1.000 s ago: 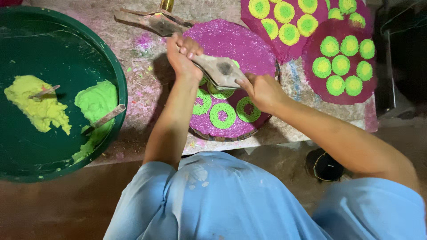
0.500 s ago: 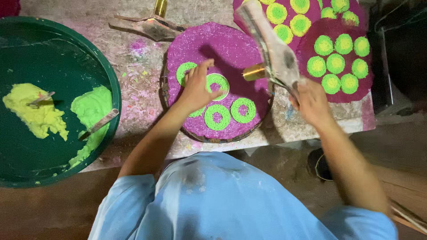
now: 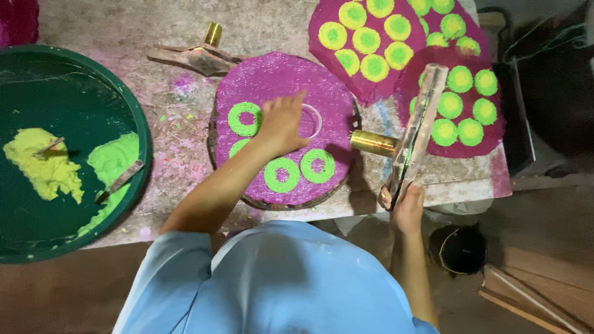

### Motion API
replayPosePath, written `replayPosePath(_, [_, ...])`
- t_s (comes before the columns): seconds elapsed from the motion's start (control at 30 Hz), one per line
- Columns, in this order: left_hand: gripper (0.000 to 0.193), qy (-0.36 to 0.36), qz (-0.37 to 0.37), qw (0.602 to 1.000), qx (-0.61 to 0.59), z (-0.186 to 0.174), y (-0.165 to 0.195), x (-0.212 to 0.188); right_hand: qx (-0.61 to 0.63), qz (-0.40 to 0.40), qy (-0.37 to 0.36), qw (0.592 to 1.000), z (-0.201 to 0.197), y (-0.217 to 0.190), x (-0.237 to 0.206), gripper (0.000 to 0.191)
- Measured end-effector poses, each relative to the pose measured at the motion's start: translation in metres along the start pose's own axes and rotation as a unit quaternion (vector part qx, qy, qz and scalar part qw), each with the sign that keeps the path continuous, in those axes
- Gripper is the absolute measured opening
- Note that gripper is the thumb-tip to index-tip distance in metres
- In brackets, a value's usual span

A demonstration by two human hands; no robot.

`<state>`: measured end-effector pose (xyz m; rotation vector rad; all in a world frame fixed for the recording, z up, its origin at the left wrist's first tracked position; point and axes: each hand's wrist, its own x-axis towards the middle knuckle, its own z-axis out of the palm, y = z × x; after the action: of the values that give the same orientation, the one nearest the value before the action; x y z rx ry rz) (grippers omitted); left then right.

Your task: The person sits at a workbench and uses a hand-held extruder press to form green paste into ring shapes. They press the tool over a green basin, trim excess paste with a small stick, and place the formed rings onto round magenta boards alongside previously formed rings.

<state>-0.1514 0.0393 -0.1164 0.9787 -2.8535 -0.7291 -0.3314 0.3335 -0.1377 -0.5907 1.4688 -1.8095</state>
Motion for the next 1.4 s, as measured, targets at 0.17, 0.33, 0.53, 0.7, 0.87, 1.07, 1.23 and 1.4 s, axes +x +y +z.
replayPosePath(0.17, [0.124,0.195,0.264,0.943,-0.047,-0.032,0.067,-0.005,-0.272,-0.139,-0.044,0.951,0.005,-0.041,0.0,0.05])
replayPosePath(0.33, [0.087,-0.132,0.357,0.901,-0.209,-0.098,0.078,-0.086,-0.452,-0.325,-0.244,0.794,0.061,-0.111,-0.007,0.052])
replayPosePath(0.53, [0.043,-0.235,0.291,0.905,-0.203,-0.17,0.063,-0.175,-0.394,-0.541,-0.539,0.512,0.183,-0.182,0.047,0.055])
replayPosePath(0.7, [0.022,-0.209,0.136,0.965,-0.083,-0.199,0.044,-0.24,-0.309,-0.304,-0.755,0.493,0.269,-0.187,0.035,0.046])
replayPosePath(0.87, [0.025,-0.14,0.047,0.986,-0.075,-0.2,-0.012,-0.324,-0.243,-0.203,-0.819,0.479,0.331,-0.154,0.004,0.042])
replayPosePath(1.07, [0.03,0.249,0.038,0.843,-0.474,-0.186,-0.136,-0.418,-0.24,-0.322,-0.793,0.457,0.396,-0.134,0.012,0.036])
replayPosePath(1.23, [0.041,0.182,0.032,0.651,-0.736,-0.164,-0.225,-0.45,-0.322,-0.697,-0.563,0.306,0.489,-0.113,0.035,0.019])
replayPosePath(1.4, [0.052,0.073,0.07,0.576,-0.811,-0.154,-0.269,-0.437,-0.251,-0.801,-0.478,0.258,0.571,-0.086,0.047,0.018])
